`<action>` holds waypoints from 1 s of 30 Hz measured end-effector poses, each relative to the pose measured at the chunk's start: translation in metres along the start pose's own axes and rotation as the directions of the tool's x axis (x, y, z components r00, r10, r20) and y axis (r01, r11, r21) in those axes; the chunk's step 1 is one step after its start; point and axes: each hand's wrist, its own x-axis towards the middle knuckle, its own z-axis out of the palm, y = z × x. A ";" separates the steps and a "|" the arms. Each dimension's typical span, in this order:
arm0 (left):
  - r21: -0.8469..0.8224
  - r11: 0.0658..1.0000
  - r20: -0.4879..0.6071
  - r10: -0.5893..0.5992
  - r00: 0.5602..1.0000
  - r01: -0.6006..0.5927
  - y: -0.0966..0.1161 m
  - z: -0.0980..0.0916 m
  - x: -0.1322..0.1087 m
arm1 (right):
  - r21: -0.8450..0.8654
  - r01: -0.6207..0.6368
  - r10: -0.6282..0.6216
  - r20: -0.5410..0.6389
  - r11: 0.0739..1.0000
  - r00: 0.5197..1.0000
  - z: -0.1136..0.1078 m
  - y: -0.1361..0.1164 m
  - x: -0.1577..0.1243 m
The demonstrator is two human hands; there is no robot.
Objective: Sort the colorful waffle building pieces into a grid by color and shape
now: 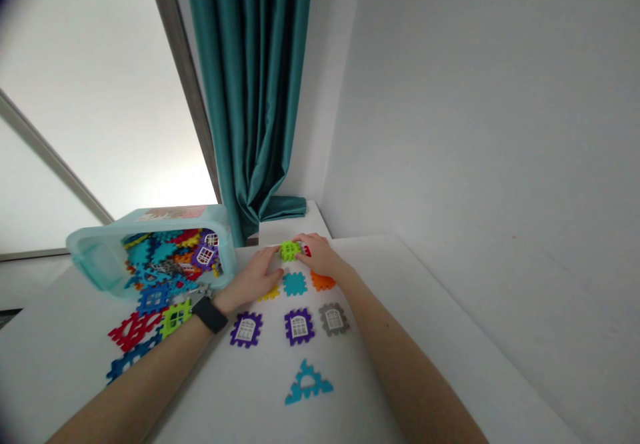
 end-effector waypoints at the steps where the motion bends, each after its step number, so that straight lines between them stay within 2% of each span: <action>1: 0.004 1.000 0.005 -0.003 1.000 0.003 0.001 0.000 0.000 | 0.001 0.001 -0.001 0.002 1.000 1.000 0.000 0.000 0.000; 15: 0.024 0.999 0.079 -0.044 0.996 0.042 0.007 -0.005 0.001 | 0.027 -0.020 0.020 0.024 0.999 1.000 0.002 0.004 0.000; 30: 0.014 0.999 0.074 -0.042 0.996 0.041 0.008 -0.005 0.000 | 0.017 -0.001 0.001 0.013 1.000 1.000 0.004 0.006 0.001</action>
